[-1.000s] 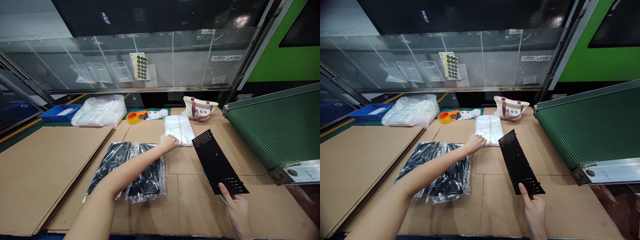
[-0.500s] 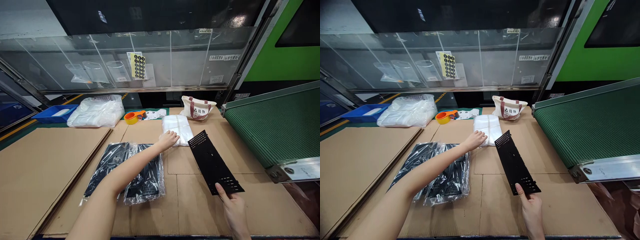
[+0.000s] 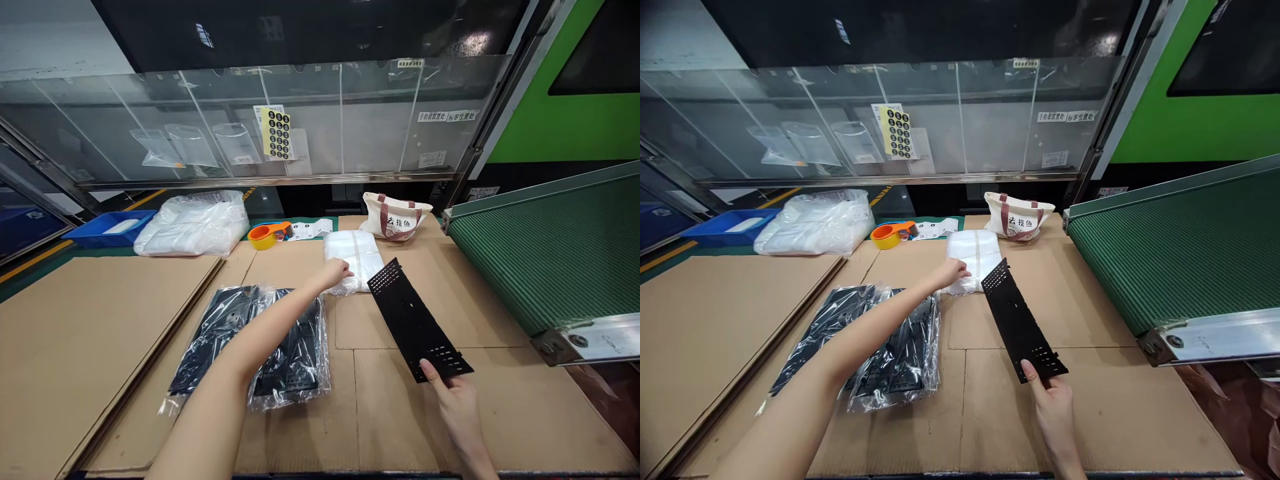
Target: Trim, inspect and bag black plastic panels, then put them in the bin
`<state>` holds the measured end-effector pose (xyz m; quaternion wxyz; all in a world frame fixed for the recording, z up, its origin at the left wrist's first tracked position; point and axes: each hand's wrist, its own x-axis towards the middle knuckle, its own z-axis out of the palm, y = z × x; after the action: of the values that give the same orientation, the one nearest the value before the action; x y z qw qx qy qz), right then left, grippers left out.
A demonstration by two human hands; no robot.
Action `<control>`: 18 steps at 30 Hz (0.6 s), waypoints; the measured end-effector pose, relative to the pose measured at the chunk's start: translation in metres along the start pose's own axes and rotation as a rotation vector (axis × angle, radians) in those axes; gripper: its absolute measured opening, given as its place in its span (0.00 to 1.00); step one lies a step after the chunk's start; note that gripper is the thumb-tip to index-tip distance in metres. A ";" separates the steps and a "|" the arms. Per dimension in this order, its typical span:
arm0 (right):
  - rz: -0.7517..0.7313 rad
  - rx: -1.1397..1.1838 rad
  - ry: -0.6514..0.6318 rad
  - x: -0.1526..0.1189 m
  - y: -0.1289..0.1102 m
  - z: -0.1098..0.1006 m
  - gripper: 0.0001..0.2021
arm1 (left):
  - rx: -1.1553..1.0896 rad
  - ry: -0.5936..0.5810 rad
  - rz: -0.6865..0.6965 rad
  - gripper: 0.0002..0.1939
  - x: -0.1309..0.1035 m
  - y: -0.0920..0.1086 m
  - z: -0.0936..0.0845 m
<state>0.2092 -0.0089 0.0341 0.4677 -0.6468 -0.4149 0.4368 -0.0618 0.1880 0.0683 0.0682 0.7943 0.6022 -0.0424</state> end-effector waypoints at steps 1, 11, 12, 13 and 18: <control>-0.010 0.009 -0.025 0.001 -0.002 0.003 0.24 | -0.021 -0.007 -0.004 0.13 0.001 0.000 0.001; -0.111 -0.093 -0.246 0.020 0.002 0.029 0.29 | -0.198 -0.031 0.004 0.13 -0.001 -0.005 0.006; -0.125 -0.109 -0.248 0.022 0.001 0.031 0.30 | -0.215 -0.031 -0.004 0.13 -0.001 -0.006 0.006; -0.143 -0.128 -0.246 0.024 0.001 0.034 0.30 | -0.232 -0.030 -0.011 0.13 0.000 -0.007 0.006; -0.224 -0.213 -0.237 0.026 -0.003 0.043 0.28 | -0.327 -0.046 0.000 0.13 0.001 -0.010 0.006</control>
<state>0.1751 0.0271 0.0248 0.3900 -0.5865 -0.5803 0.4089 -0.0710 0.1909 0.0616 0.2103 0.7715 0.5992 0.0380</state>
